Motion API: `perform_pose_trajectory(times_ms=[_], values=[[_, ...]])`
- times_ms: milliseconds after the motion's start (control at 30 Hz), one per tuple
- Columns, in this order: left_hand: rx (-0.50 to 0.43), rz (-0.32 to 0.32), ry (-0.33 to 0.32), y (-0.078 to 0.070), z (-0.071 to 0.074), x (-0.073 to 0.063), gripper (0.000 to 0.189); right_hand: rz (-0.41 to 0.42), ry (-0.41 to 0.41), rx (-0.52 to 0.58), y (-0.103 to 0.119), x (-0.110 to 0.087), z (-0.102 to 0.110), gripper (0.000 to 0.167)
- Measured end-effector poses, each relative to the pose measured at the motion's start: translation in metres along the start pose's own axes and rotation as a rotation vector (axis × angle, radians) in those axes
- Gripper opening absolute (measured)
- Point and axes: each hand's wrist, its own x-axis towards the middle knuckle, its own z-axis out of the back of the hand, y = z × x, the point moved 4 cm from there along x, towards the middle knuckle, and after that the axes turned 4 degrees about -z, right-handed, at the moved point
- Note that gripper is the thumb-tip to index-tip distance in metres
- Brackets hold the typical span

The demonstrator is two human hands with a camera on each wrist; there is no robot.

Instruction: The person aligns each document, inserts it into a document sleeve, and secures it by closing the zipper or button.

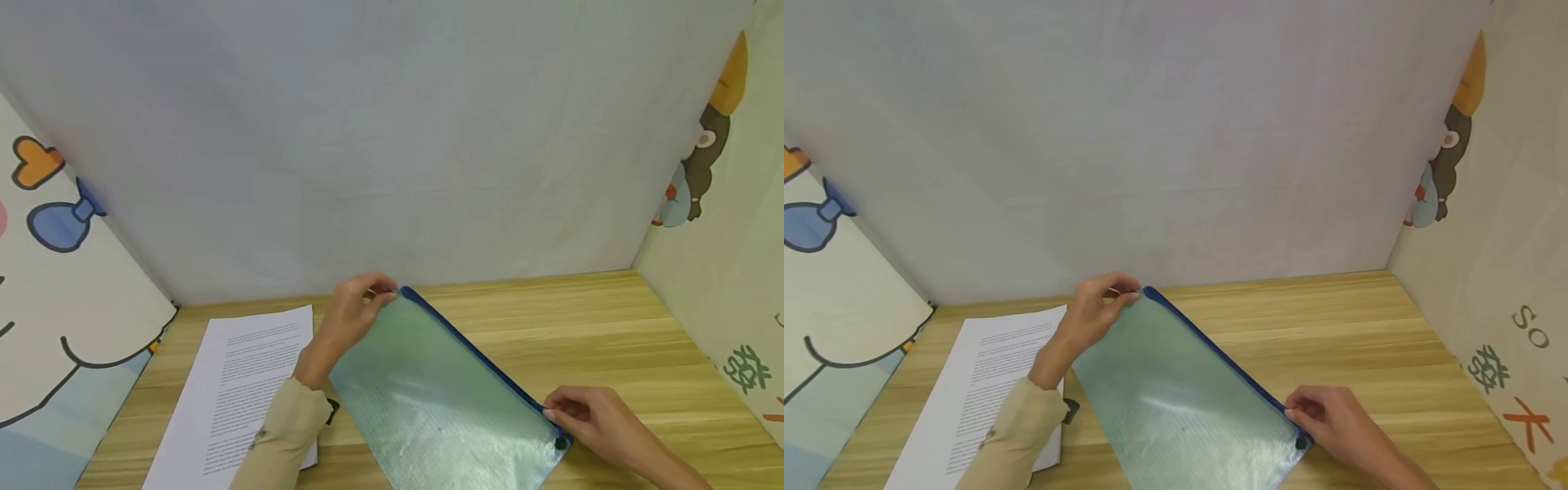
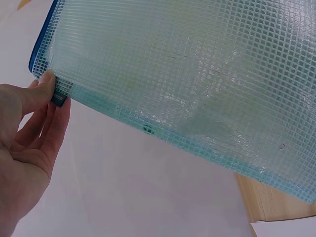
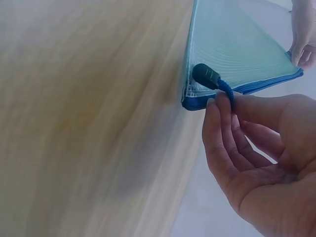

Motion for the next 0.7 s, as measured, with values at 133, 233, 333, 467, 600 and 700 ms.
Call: perform_pose_trajectory(times_ms=[133,233,333,467,600,700], values=[[0.012,0.007,-0.007,0.000,0.003,0.000,0.009,-0.019,0.004,-0.017,-0.004,-0.007,0.003,0.004],[0.016,0.013,-0.012,0.000,0.005,0.000,0.009,-0.025,0.007,-0.036,-0.008,-0.012,0.004,0.004],[0.018,0.019,-0.020,0.000,0.007,0.000,0.009,-0.019,0.007,-0.040,-0.011,-0.017,0.005,0.005],[0.024,0.025,-0.027,-0.001,0.009,-0.001,0.009,-0.020,0.008,-0.024,-0.016,-0.024,0.007,0.005],[0.028,0.032,-0.027,-0.001,0.010,0.000,0.009,-0.032,0.023,-0.009,-0.019,-0.029,0.008,0.005],[0.034,0.036,-0.032,-0.001,0.011,0.000,0.009,-0.035,0.035,-0.007,-0.021,-0.032,0.010,0.005]])
